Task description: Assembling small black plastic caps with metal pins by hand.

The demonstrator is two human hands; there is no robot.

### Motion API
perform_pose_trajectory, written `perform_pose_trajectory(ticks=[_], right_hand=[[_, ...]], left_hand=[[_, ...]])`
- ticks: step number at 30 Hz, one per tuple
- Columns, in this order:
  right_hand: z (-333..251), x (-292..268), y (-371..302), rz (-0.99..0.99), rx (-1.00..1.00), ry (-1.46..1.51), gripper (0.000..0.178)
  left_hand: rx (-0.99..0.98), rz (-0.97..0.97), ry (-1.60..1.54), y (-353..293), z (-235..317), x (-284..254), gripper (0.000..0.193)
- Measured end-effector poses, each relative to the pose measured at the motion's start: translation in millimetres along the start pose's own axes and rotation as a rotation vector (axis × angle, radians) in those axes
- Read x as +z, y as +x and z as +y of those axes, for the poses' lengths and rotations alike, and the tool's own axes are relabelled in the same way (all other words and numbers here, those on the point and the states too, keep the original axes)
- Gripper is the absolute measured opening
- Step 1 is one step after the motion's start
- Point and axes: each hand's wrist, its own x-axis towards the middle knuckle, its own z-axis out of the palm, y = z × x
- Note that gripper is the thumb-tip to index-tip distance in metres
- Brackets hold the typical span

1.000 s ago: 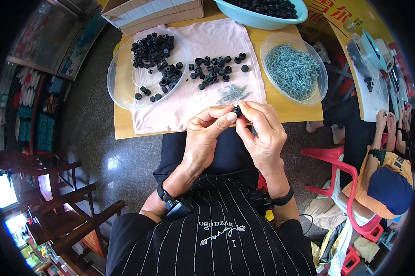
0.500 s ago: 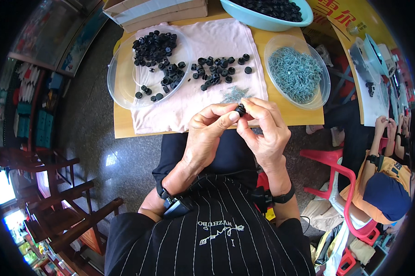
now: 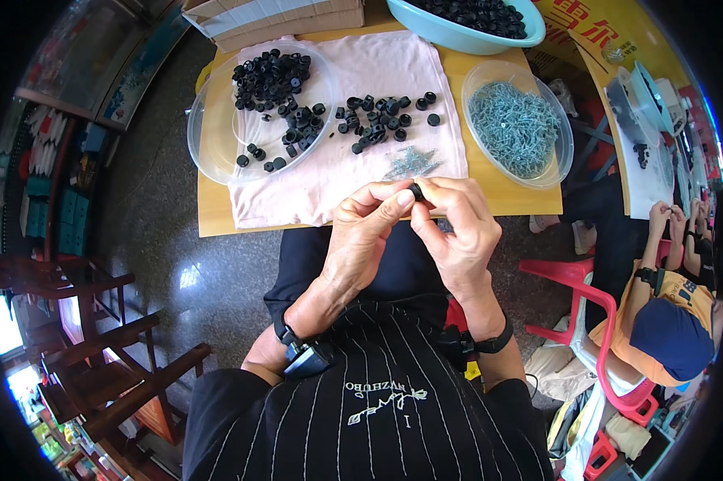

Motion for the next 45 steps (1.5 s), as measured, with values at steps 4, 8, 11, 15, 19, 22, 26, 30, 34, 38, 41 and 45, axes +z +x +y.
perform_pose_trajectory(ticks=[4,8,11,15,19,22,26,30,34,38,41,45], right_hand=[[-1,1,10,0.048,0.233,0.222,0.025],[6,0,21,0.035,0.178,0.198,0.027],[10,3,23,0.004,0.081,0.158,0.028],[18,8,24,0.024,0.195,0.309,0.029],[38,-2,46,0.009,0.134,0.132,0.025],[55,-17,92,0.056,0.252,0.008,0.023],[98,-24,135,0.082,0.210,-0.255,0.024],[133,-20,159,0.087,0.176,-0.381,0.029],[135,-14,163,0.127,0.021,-0.625,0.027],[83,6,127,-0.186,0.113,-0.299,0.016],[62,22,92,-0.493,0.348,-0.123,0.018],[61,38,74,-0.452,0.317,-0.171,0.021]], left_hand=[[0.000,-0.050,-0.013,5,6,7,0.021],[-0.036,-0.049,0.004,10,14,7,0.031],[-0.006,-0.067,0.003,12,18,6,0.031],[0.077,-0.012,0.197,14,22,5,0.030],[0.180,0.048,0.615,18,33,-16,0.025],[0.212,0.120,0.840,22,37,-22,0.020],[0.339,0.144,1.145,29,35,-30,0.019],[0.365,0.161,1.212,30,34,-29,0.020],[0.411,0.210,1.209,33,31,-28,0.020],[0.433,0.232,1.240,31,32,-28,0.021],[0.412,0.213,1.224,33,31,-29,0.024],[0.384,0.193,1.271,32,33,-26,0.027]])
